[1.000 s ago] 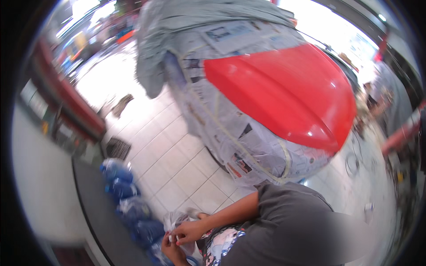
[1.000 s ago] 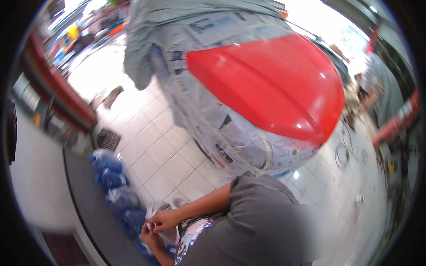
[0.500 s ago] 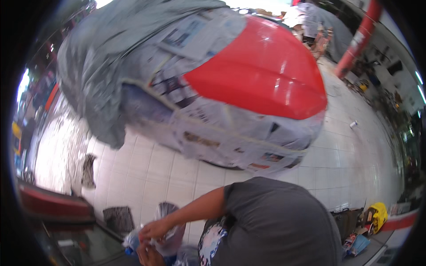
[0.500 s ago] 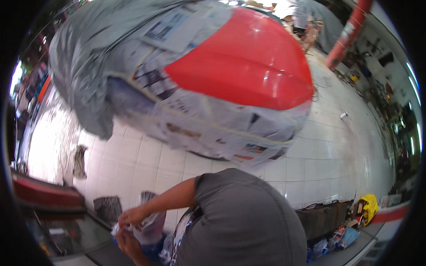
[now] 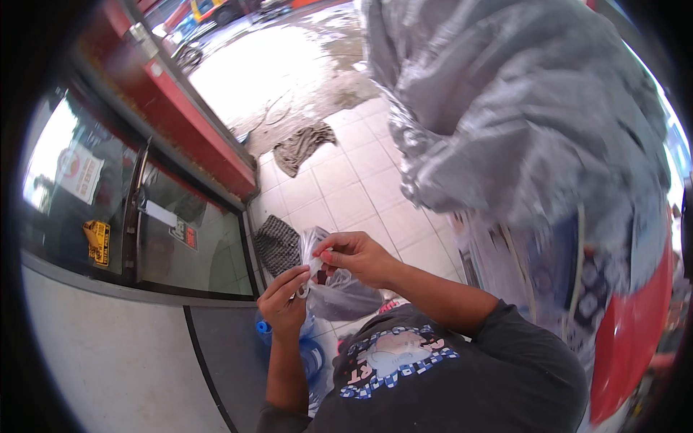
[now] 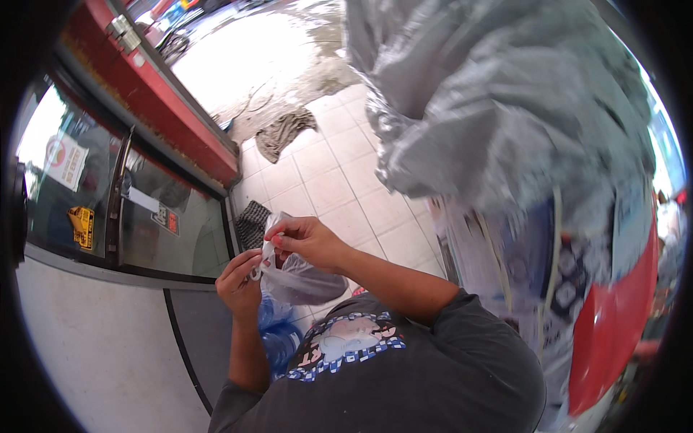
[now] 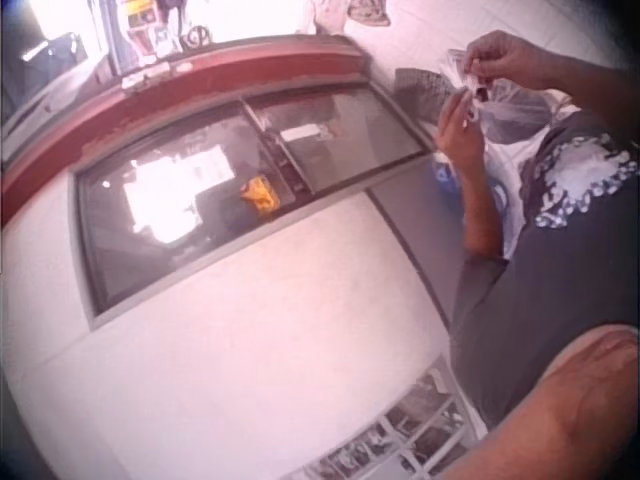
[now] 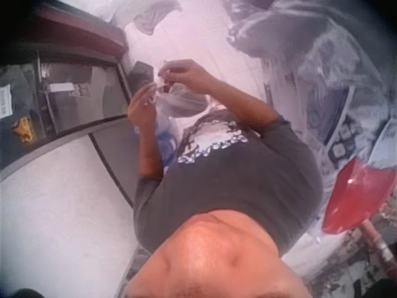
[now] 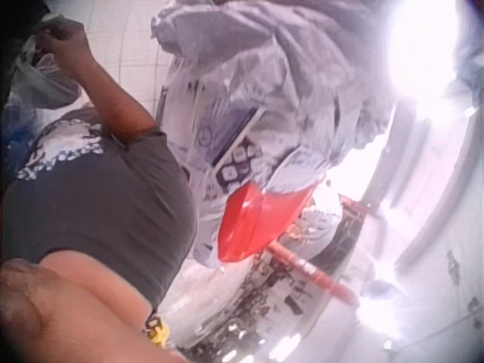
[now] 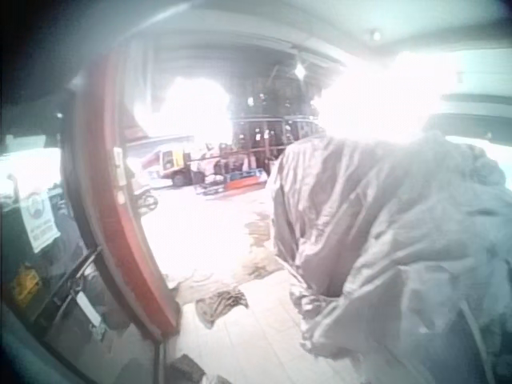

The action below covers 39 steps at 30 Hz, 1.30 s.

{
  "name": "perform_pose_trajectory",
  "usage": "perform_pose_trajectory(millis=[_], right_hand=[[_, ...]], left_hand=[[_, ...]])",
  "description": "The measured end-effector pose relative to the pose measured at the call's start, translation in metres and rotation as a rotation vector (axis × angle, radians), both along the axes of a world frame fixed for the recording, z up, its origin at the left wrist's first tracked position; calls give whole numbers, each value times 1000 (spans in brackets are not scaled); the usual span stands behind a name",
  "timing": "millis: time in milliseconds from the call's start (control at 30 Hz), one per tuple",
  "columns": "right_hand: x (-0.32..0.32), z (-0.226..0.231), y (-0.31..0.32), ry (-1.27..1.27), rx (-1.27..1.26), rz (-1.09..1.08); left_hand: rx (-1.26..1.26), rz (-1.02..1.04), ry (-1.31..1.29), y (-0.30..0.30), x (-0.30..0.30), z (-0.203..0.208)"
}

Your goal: The person scoops red paint from a can into a plastic bag using a red scoop, then walks to a covered car and returns. The person continues to scoop red paint into the bag and wipes the scoop with a white cloth.

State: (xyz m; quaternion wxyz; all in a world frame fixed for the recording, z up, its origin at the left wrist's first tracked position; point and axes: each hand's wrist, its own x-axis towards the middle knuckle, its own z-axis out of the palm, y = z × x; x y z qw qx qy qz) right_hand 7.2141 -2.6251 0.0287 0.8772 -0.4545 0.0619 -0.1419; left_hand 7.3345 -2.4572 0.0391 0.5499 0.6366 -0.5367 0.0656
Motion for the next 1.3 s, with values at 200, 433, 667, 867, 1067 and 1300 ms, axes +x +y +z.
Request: perform_pose_trajectory(millis=[200, 433, 667, 867, 1067, 1300], right_hand=[[151, -23, -126, -34, 218, 77], [320, -101, -301, 159, 295, -136], [508, -42, -434, 294, -322, 40], [668, -22, -536, 192, -351, -96], [839, -45, -679, 170, -560, -100], [1070, -34, -856, 40, -751, 158]], left_hand=[[80, -8, 234, -99, 139, -5], [-123, 106, 935, -213, 312, -121], [39, -149, 1150, -411, 513, -102], [364, -183, 776, -562, 680, -80], [477, -261, 396, -693, 842, -75], [371, -133, 667, -839, 1039, -78]])
